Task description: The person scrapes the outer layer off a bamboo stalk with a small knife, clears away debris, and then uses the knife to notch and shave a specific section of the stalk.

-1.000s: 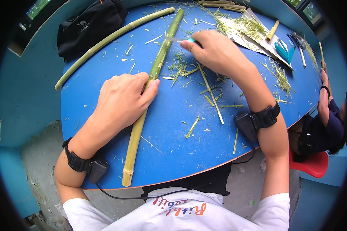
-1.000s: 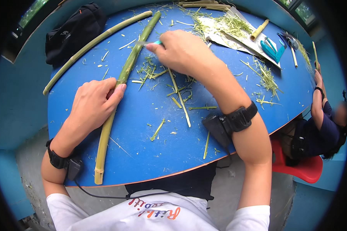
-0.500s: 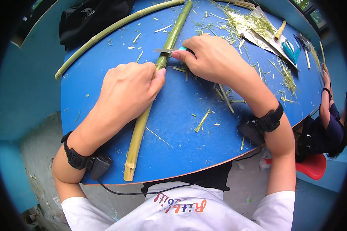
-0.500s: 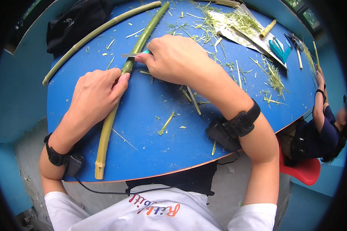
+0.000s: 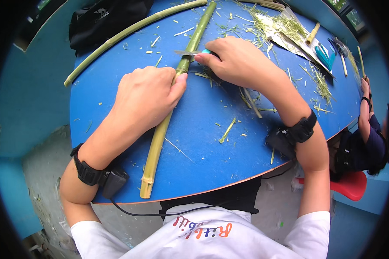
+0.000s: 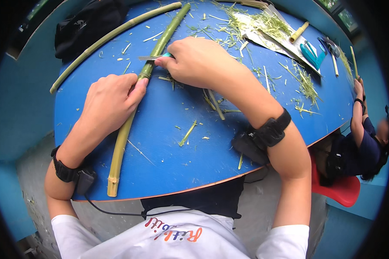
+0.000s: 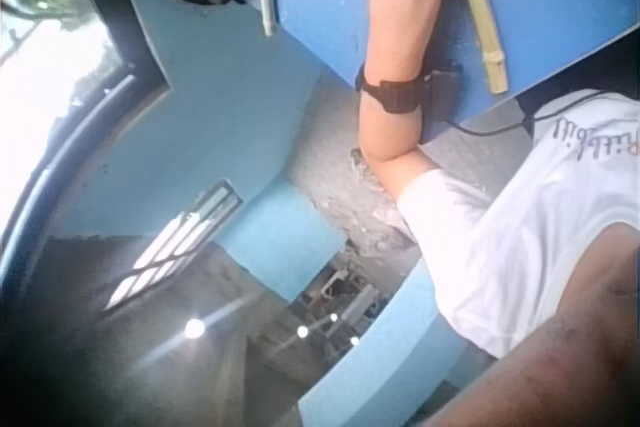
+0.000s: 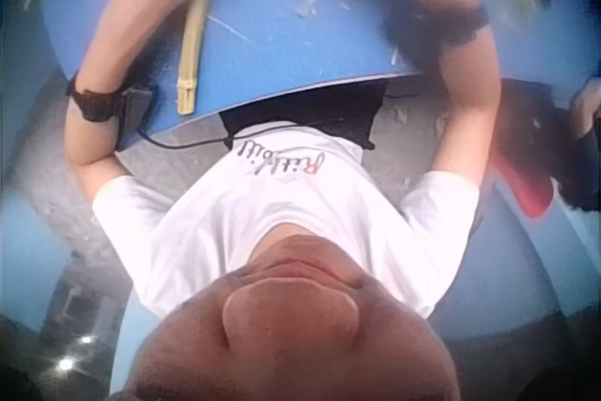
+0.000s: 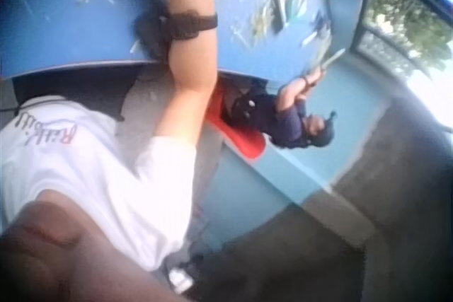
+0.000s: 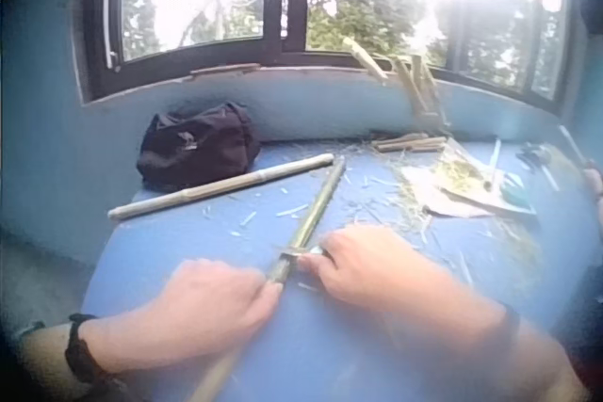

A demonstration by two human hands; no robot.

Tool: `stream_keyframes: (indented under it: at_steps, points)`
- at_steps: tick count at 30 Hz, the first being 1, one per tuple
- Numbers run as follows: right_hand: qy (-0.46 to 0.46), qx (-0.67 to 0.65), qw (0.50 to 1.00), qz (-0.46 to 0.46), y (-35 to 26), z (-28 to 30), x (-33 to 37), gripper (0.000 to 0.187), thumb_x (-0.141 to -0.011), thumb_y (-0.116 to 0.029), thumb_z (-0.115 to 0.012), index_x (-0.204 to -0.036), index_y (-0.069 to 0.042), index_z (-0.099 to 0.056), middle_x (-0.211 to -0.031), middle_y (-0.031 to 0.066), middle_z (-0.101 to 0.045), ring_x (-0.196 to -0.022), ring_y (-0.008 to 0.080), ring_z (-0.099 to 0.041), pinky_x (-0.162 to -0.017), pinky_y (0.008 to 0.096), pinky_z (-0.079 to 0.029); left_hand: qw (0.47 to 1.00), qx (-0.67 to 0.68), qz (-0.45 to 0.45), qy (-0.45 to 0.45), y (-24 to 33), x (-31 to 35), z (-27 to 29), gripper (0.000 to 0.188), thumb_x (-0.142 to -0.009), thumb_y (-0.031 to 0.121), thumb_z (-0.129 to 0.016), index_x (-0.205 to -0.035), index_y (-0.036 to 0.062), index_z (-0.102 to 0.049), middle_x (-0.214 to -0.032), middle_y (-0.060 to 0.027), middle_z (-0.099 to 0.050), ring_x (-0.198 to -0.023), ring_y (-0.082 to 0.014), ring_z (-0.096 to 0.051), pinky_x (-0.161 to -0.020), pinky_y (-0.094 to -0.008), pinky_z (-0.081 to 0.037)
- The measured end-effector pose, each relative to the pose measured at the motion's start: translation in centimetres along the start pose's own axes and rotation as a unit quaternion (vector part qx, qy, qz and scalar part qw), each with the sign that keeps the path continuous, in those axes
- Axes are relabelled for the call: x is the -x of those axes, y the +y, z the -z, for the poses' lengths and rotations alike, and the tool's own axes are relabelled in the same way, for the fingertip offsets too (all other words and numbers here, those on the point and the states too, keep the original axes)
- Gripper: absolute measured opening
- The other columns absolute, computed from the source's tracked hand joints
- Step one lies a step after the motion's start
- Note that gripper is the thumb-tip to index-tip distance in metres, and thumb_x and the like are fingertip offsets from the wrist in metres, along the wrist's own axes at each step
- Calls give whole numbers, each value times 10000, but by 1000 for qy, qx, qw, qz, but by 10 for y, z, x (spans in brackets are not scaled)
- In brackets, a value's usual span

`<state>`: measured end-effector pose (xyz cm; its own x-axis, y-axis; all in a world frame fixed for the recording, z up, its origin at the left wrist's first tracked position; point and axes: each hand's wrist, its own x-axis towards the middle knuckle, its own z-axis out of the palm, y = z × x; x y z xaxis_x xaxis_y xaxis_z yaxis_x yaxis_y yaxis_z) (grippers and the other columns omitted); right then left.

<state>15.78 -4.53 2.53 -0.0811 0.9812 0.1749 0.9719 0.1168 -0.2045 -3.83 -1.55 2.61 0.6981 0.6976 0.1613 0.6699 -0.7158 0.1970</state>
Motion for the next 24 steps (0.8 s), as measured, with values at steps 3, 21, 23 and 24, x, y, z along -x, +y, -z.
stream_keyframes:
  at_steps: [3,21,23,24]
  points:
    - [-32,-32,999,1,1,10,9,452,-886,-404,-518,-782,30,-594,-760,233,-590,-770,404,-567,-694,467,-440,1000,9,1,-17,0,-1,1,366,-904,291,-511,-682,7,-574,-593,-186,-539,-570,-368,-540,-541,-450,-417]
    - [3,7,997,-77,21,32,-4,456,-918,-342,-467,-818,83,-599,-752,273,-581,-752,423,-571,-713,470,-433,999,6,-45,31,3,3,-1,374,-898,280,-534,-646,3,-514,-553,-171,-491,-530,-348,-503,-500,-425,-375]
    - [21,-45,999,-14,19,13,-1,462,-914,-347,-492,-770,86,-565,-668,256,-538,-688,424,-530,-647,467,-406,996,1,-66,61,1,3,-3,378,-898,276,-532,-640,1,-509,-556,-174,-492,-531,-347,-505,-500,-427,-373]
    - [-14,-56,998,-10,11,15,3,482,-910,-371,-490,-774,80,-589,-715,265,-569,-739,430,-556,-691,473,-432,996,2,-64,62,-1,3,-3,378,-898,276,-532,-640,1,-509,-556,-174,-492,-531,-347,-505,-500,-427,-373]
